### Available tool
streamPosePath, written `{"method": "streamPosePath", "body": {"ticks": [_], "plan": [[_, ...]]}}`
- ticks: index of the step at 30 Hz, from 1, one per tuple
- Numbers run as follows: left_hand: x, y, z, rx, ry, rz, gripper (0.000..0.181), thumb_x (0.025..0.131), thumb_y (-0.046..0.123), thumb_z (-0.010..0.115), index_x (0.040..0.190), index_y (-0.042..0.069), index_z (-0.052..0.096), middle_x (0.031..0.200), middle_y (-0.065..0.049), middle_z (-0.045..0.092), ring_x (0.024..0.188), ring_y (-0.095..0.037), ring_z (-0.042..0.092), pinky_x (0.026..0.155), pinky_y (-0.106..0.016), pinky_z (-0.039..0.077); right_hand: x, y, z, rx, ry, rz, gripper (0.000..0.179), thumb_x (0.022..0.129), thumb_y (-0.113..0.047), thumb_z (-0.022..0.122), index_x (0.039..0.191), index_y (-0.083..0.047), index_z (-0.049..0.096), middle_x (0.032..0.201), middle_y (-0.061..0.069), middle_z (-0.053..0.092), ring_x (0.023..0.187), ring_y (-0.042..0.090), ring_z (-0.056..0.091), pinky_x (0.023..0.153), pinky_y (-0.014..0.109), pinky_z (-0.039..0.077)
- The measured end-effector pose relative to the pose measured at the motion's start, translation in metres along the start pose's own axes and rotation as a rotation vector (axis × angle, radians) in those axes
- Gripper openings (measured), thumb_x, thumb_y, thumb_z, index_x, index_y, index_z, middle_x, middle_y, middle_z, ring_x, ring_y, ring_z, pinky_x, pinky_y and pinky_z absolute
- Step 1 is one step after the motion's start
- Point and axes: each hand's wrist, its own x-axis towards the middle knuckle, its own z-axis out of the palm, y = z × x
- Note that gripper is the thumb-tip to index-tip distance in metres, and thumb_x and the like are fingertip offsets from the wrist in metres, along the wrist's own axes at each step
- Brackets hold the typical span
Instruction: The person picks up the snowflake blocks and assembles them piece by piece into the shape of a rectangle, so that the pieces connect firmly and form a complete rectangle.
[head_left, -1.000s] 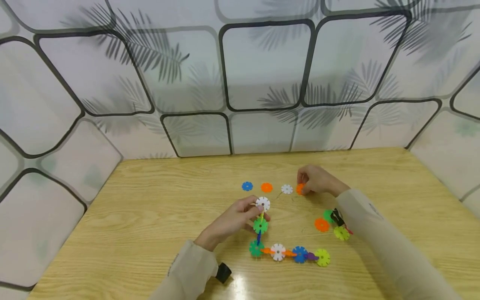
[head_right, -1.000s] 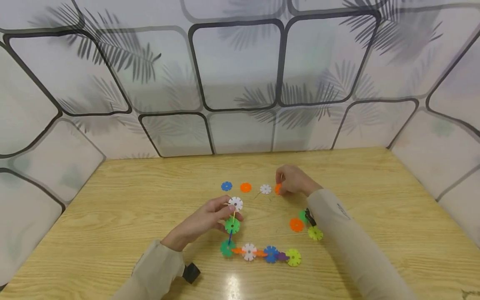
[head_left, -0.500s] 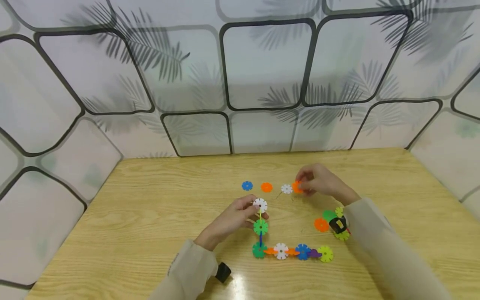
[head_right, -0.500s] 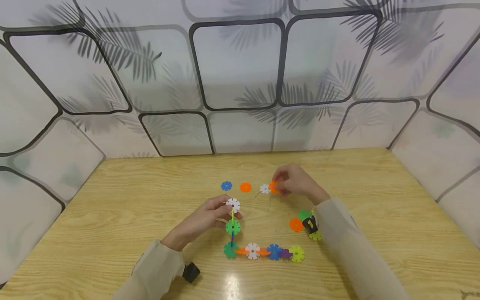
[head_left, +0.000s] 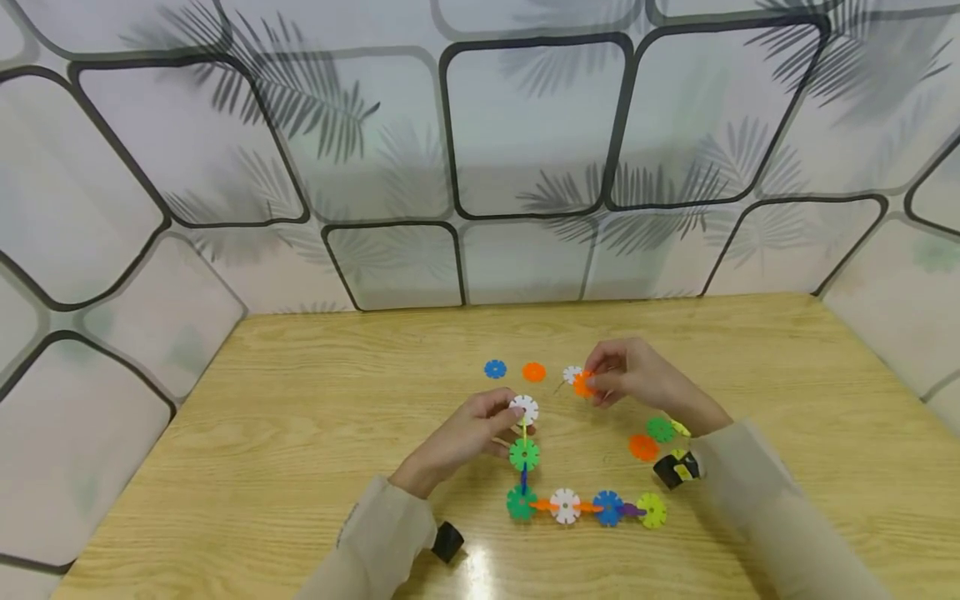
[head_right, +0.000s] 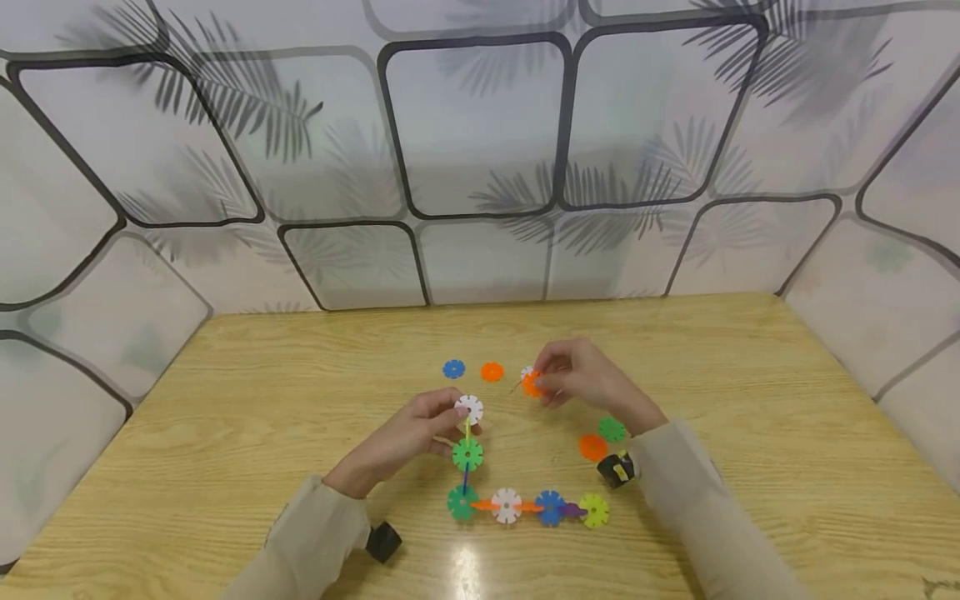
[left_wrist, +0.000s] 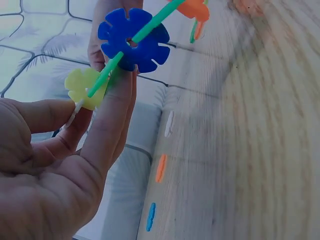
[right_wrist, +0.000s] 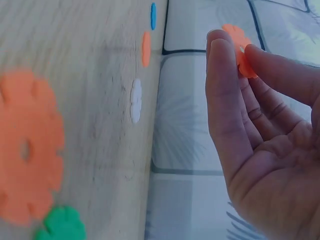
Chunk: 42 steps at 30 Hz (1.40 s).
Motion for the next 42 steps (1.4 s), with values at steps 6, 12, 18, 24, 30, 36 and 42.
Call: {"method": "streamPosePath", "body": {"ticks": [6,12,18,24,30,36,42], "plan": [[0.001,0.001,0.0,-0.009,0.039,-0.02,0.015,0.11,0.013,0.043,0.105,0.003,0.052,0.105,-0.012,0.067,0.087,-0.015,0.065,0.075,-0.031,0.056,-0.003,-0.001,0.007,0.037,-0.027,-0.023,0.005,0.094,0.011,0.062,0.095,0.006,0.063,0.084,0.015,0.069,0.074,0.03,0.071,0.07,0.043,0.061],[0.001,0.0,0.002,-0.03,0.064,-0.032,0.012,0.11,0.012,0.044,0.102,0.005,0.049,0.106,-0.013,0.067,0.091,-0.017,0.066,0.073,-0.029,0.056,-0.002,-0.005,0.014,0.029,-0.026,-0.04,0.002,0.095,0.007,0.065,0.094,0.005,0.064,0.085,0.016,0.069,0.075,0.027,0.071,0.071,0.039,0.061],[0.002,0.0,0.004,-0.029,0.098,-0.027,0.014,0.109,0.012,0.046,0.099,0.004,0.05,0.109,-0.015,0.061,0.1,-0.029,0.068,0.07,-0.027,0.054,-0.002,-0.007,0.021,0.04,-0.058,-0.059,0.004,0.094,0.008,0.066,0.092,0.005,0.064,0.088,0.02,0.07,0.076,0.028,0.071,0.072,0.04,0.061],[0.001,-0.002,0.004,0.025,0.154,-0.003,0.013,0.107,0.013,0.052,0.102,0.001,0.054,0.09,-0.009,0.061,0.079,-0.015,0.06,0.069,-0.032,0.056,-0.005,-0.009,0.03,0.048,-0.067,-0.086,0.012,0.094,0.011,0.064,0.086,0.001,0.064,0.09,0.021,0.072,0.078,0.029,0.071,0.073,0.038,0.061],[0.002,-0.003,0.004,-0.015,0.133,0.032,0.012,0.105,0.01,0.054,0.103,-0.002,0.057,0.079,-0.005,0.062,0.07,-0.011,0.059,0.061,-0.025,0.053,-0.008,-0.013,0.037,0.049,-0.05,-0.114,0.006,0.091,0.011,0.066,0.087,0.009,0.062,0.092,0.015,0.069,0.081,0.024,0.071,0.075,0.036,0.06],[0.004,-0.002,0.006,-0.041,0.132,0.027,0.01,0.105,0.007,0.054,0.101,-0.002,0.057,0.078,-0.003,0.062,0.07,-0.011,0.059,0.062,-0.025,0.054,-0.007,-0.016,0.042,0.013,-0.047,-0.15,0.008,0.09,0.012,0.067,0.085,0.007,0.064,0.094,0.011,0.068,0.084,0.031,0.07,0.075,0.036,0.06],[0.004,0.0,0.008,-0.052,0.13,0.045,0.011,0.105,0.007,0.054,0.1,-0.002,0.056,0.078,-0.003,0.062,0.07,-0.011,0.06,0.062,-0.025,0.054,-0.008,-0.016,0.043,-0.011,-0.048,-0.177,0.008,0.09,0.012,0.067,0.084,0.005,0.065,0.094,0.012,0.068,0.083,0.031,0.07,0.075,0.035,0.06]]}}
